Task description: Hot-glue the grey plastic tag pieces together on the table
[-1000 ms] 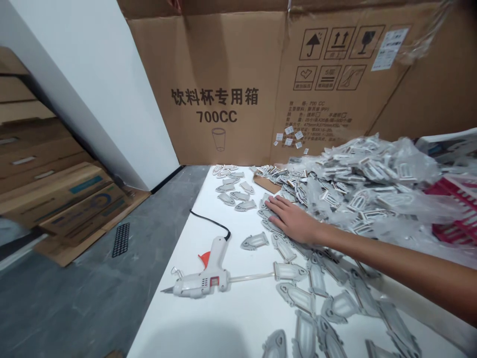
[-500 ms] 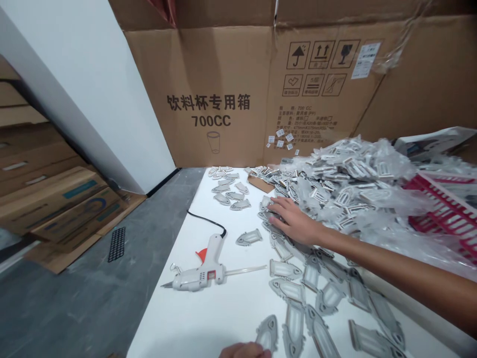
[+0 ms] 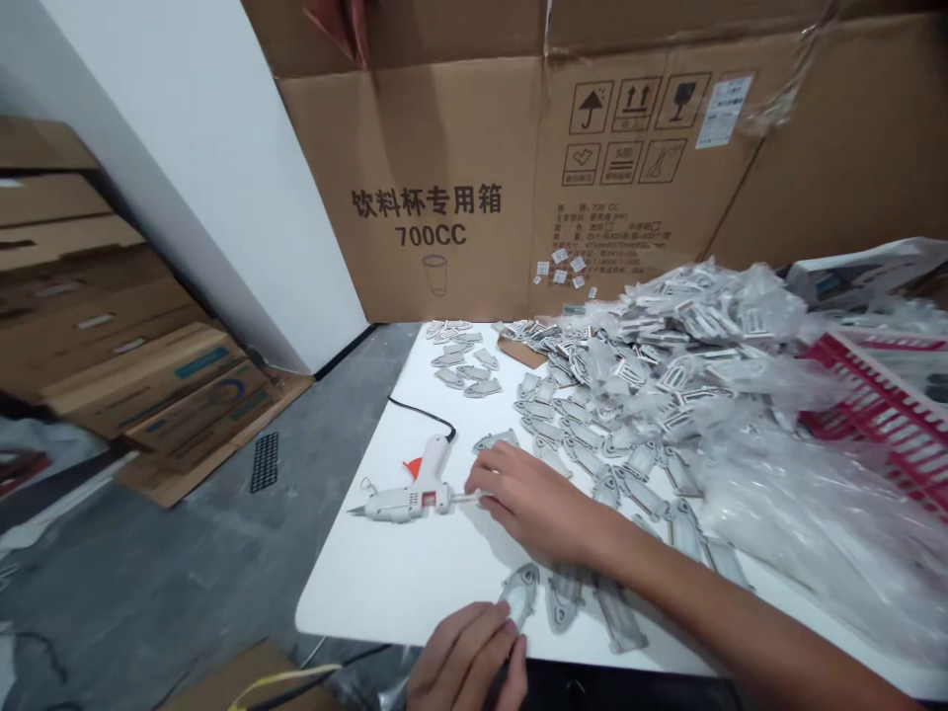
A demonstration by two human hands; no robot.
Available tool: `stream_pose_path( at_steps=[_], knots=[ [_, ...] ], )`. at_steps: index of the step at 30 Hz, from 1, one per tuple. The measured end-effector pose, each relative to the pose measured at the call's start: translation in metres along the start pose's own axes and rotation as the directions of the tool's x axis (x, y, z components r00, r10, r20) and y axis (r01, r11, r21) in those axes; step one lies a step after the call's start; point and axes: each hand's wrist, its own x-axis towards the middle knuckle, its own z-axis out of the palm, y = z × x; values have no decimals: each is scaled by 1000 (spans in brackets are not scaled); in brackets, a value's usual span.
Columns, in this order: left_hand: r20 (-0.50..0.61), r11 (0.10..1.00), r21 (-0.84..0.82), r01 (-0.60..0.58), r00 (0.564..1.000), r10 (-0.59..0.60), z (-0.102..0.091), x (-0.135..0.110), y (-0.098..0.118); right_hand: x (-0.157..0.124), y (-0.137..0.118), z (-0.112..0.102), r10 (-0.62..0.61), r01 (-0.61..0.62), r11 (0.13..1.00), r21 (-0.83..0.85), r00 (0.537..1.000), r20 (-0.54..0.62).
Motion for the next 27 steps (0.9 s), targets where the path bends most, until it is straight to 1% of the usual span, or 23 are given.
stream_pose_path(
  at_steps=[2,5,8,11,15,17,20,22,27],
  knots=[
    [1,1000,1,-16,1000,16,-4,0,2,17,2,1,-37,39,997,-74,999,23],
    [20,1000,-12,-7,1000,7,-7,1,2,39,10,6,-119,122,987,-102,992,32],
    [30,998,-59,-22,999,24,-6,3,1,54,20,19,-225,231,966,-114,972,65],
    [33,997,-66,-40,999,42,-4,5,0,64,24,28,-258,272,949,-162,961,100],
    [-14,999,-23,-30,999,30,-1,3,0,78,22,30,-278,302,919,-255,952,125],
    [-40,1000,22,-1,999,1,-1,0,-1,85,20,29,-332,359,891,-279,933,140],
    [-96,996,65,60,994,-54,-5,-1,-6,93,18,33,-421,447,858,-253,894,153],
    [-124,991,89,104,988,-92,-11,2,-10,96,18,37,-428,454,866,-211,890,158],
    [-105,979,148,137,987,-122,-28,4,-18,99,18,46,-368,383,917,-109,920,136]
  ],
)
